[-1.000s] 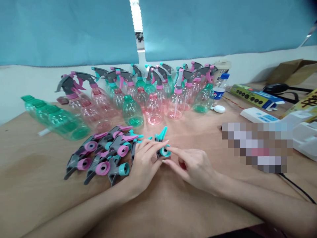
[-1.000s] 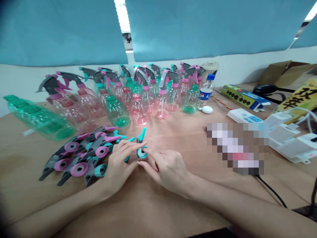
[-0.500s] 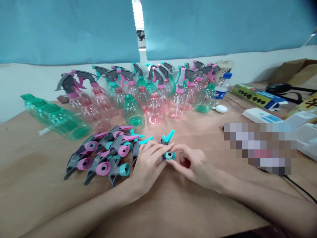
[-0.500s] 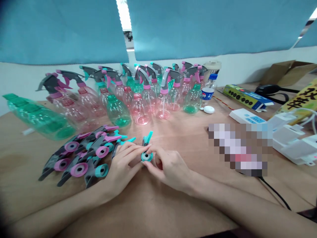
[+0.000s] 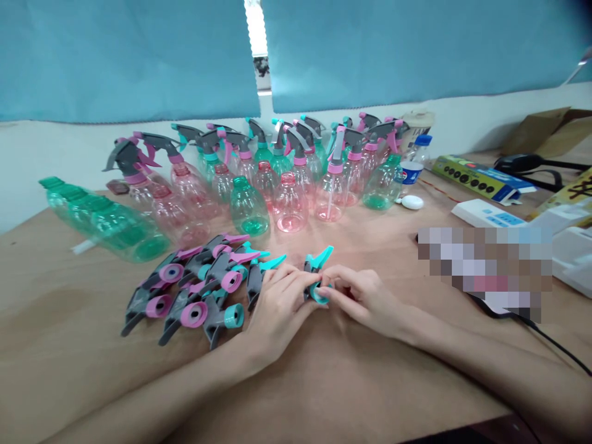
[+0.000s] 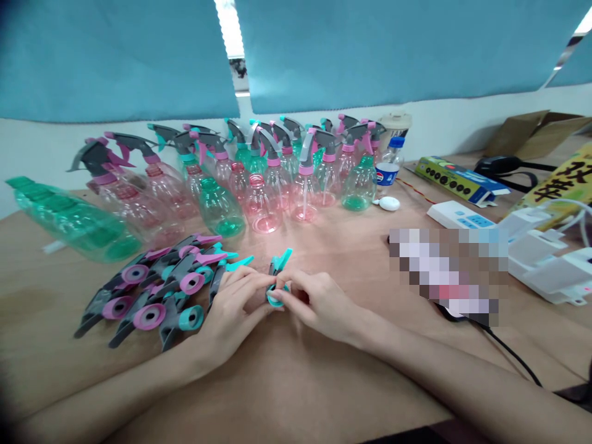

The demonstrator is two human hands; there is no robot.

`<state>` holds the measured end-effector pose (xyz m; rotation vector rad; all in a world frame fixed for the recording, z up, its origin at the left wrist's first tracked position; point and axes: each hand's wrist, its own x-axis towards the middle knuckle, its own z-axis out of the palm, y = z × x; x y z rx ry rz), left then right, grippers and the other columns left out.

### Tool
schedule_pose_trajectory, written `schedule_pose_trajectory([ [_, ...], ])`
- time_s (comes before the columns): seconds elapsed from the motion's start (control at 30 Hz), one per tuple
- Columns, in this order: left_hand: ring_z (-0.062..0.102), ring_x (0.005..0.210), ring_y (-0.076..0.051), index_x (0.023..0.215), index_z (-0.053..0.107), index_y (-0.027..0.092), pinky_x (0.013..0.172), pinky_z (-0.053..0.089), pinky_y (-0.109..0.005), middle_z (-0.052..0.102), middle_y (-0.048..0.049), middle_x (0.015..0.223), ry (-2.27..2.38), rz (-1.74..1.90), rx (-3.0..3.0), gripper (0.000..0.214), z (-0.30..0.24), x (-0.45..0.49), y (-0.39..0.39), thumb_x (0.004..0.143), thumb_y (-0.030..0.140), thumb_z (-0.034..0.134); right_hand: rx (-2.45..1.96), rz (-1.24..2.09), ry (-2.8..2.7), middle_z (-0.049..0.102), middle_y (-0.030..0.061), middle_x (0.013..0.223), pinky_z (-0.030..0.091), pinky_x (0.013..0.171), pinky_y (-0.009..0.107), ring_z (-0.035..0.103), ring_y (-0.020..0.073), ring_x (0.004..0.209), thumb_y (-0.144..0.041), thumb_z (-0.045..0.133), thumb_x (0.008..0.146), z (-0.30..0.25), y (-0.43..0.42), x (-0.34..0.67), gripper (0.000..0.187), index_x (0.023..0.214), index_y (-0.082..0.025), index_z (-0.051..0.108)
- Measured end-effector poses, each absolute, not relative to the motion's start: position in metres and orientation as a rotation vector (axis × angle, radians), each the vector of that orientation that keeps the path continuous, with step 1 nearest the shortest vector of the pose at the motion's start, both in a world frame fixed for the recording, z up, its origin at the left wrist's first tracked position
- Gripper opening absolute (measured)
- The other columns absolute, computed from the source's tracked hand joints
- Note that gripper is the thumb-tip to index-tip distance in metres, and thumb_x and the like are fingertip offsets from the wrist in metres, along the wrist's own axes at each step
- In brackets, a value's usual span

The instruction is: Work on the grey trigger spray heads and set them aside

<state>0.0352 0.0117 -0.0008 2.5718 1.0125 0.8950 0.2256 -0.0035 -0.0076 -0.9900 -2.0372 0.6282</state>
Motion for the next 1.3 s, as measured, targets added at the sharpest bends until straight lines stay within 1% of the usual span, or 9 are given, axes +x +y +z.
schedule_pose_trajectory([
  [0.13,0.056,0.090,-0.021,0.102,0.060,0.022,0.081,0.039,-0.037,0.069,-0.0002,0.094,1.012,0.887,2.552,0.015,0.000,0.036,0.013,0.088,0.027,0.059,-0.955,0.619,-2.062,0.059,-0.0052,0.059,0.037,0.050,0.017,0.048,0.0071,0.046,-0.026,0.046,0.093,-0.006,-0.002,0.227,0.013,0.093,-0.018,0.057],
  [0.23,0.056,0.090,-0.020,0.101,0.060,0.022,0.082,0.038,-0.037,0.069,0.0010,0.094,1.016,0.865,2.535,0.016,0.000,0.036,0.013,0.086,0.025,0.062,-0.948,0.584,-2.085,0.063,-0.0021,0.067,0.040,0.053,0.018,0.054,0.0079,0.053,-0.024,0.042,0.095,-0.007,0.000,0.228,0.016,0.089,-0.018,0.056],
  [0.5,0.054,0.090,-0.021,0.104,0.059,0.022,0.079,0.037,-0.035,0.067,0.0007,0.094,1.054,0.790,2.530,0.021,-0.001,0.034,0.014,0.084,0.025,0.065,-0.931,0.400,-2.097,0.064,0.0013,0.073,0.045,0.058,0.020,0.060,0.0110,0.061,-0.026,0.036,0.097,-0.012,-0.001,0.226,0.023,0.084,-0.019,0.053],
  [0.67,0.054,0.088,-0.020,0.106,0.058,0.025,0.079,0.036,-0.035,0.065,0.0015,0.092,1.134,0.792,2.482,0.024,-0.001,0.034,0.014,0.084,0.024,0.066,-0.906,0.249,-1.938,0.064,0.0002,0.072,0.043,0.054,0.019,0.059,0.0100,0.058,-0.024,0.040,0.096,-0.001,-0.004,0.233,0.012,0.090,-0.021,0.050],
  [0.8,0.053,0.087,-0.020,0.105,0.059,0.027,0.079,0.035,-0.034,0.064,0.0030,0.088,1.119,0.775,2.459,0.025,0.000,0.035,0.013,0.082,0.023,0.068,-0.977,0.472,-1.901,0.058,-0.0026,0.067,0.042,0.051,0.019,0.052,0.0078,0.048,-0.024,0.042,0.096,0.000,0.002,0.237,0.009,0.090,-0.020,0.048],
  [0.9,0.053,0.089,-0.020,0.106,0.060,0.026,0.079,0.035,-0.035,0.065,0.0021,0.091,1.108,0.780,2.482,0.026,0.000,0.035,0.013,0.082,0.023,0.068,-0.992,0.605,-1.936,0.058,-0.0015,0.068,0.044,0.056,0.020,0.056,0.0102,0.058,-0.026,0.041,0.096,-0.003,0.004,0.235,0.012,0.087,-0.020,0.048],
  [1.0,0.053,0.089,-0.021,0.109,0.058,0.026,0.077,0.036,-0.035,0.064,0.0010,0.092,1.104,0.798,2.514,0.029,-0.002,0.034,0.013,0.082,0.024,0.068,-0.992,0.641,-1.989,0.059,-0.0007,0.072,0.044,0.056,0.021,0.054,0.0101,0.060,-0.026,0.044,0.094,-0.002,0.001,0.232,0.013,0.085,-0.019,0.050],
  [1.2,0.054,0.093,-0.021,0.109,0.057,0.023,0.079,0.036,-0.036,0.066,-0.0004,0.097,1.063,0.823,2.595,0.024,-0.004,0.035,0.014,0.086,0.027,0.063,-0.962,0.608,-1.987,0.053,-0.0019,0.066,0.041,0.052,0.022,0.049,0.0096,0.056,-0.026,0.057,0.087,-0.002,-0.002,0.229,0.016,0.074,-0.019,0.049],
  [1.3,0.054,0.092,-0.021,0.109,0.057,0.024,0.078,0.037,-0.035,0.066,-0.0002,0.095,1.087,0.827,2.563,0.026,-0.003,0.036,0.014,0.084,0.027,0.065,-0.965,0.632,-1.908,0.055,-0.0022,0.068,0.043,0.052,0.022,0.051,0.0098,0.057,-0.026,0.057,0.087,-0.006,-0.002,0.228,0.014,0.077,-0.019,0.049],
])
